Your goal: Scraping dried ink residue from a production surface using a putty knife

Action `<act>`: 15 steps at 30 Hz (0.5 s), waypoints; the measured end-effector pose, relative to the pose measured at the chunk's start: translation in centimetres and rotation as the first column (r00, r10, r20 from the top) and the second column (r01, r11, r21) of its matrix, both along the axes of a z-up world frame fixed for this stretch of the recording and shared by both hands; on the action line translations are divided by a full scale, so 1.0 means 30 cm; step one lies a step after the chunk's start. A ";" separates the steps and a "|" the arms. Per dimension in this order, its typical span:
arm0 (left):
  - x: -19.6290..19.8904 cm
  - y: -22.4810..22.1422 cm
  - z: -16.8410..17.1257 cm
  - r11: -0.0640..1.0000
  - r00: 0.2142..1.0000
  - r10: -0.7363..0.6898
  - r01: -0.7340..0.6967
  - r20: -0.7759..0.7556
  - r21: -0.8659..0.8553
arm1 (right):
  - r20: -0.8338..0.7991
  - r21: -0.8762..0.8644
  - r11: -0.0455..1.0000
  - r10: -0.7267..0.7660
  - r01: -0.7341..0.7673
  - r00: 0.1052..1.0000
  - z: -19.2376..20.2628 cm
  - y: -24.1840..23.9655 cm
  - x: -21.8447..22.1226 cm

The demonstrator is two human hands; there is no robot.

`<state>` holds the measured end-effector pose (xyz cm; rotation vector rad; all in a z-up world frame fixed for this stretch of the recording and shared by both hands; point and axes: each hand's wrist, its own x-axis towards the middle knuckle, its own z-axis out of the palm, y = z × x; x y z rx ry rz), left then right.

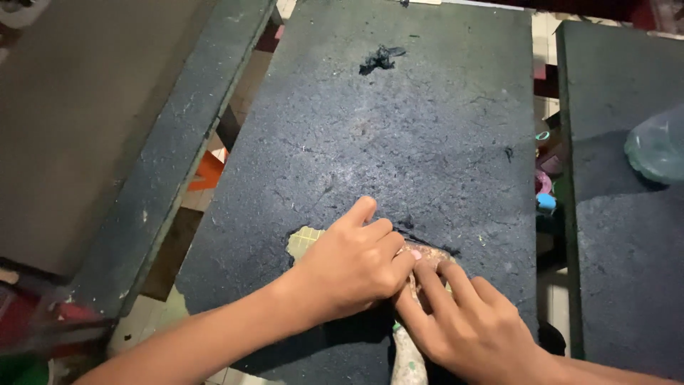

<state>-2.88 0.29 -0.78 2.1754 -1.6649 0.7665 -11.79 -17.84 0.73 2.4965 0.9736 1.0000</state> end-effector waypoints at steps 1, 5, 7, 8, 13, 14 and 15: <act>0.005 -0.002 -0.005 1.000 1.000 0.000 0.000 0.005 -0.001 | 0.005 -0.001 1.000 0.000 0.000 1.000 0.000 0.001 0.004; 0.023 -0.002 0.002 0.999 0.999 0.009 -0.007 0.045 -0.032 | -0.019 -0.023 1.000 -0.012 0.012 1.000 0.023 -0.001 0.018; 0.034 0.009 0.024 1.000 0.999 0.010 -0.009 0.048 -0.028 | -0.067 -0.032 0.999 -0.027 0.025 0.997 0.039 -0.011 0.020; 0.042 0.018 0.038 0.999 0.998 -0.032 0.032 0.049 -0.001 | -0.095 -0.031 0.999 -0.015 0.012 0.995 0.044 -0.018 0.019; 0.013 0.040 0.080 0.971 0.974 -0.211 0.218 -0.078 0.099 | -0.061 0.014 1.000 0.019 -0.018 0.998 0.059 0.035 -0.066; 0.010 0.034 0.066 0.974 0.977 -0.201 0.207 -0.071 0.095 | -0.061 0.005 1.000 -0.006 0.006 0.998 0.055 0.035 -0.066; 0.005 0.028 0.052 0.977 0.980 -0.190 0.195 -0.064 0.089 | -0.061 -0.005 1.000 -0.030 0.030 0.998 0.052 0.034 -0.069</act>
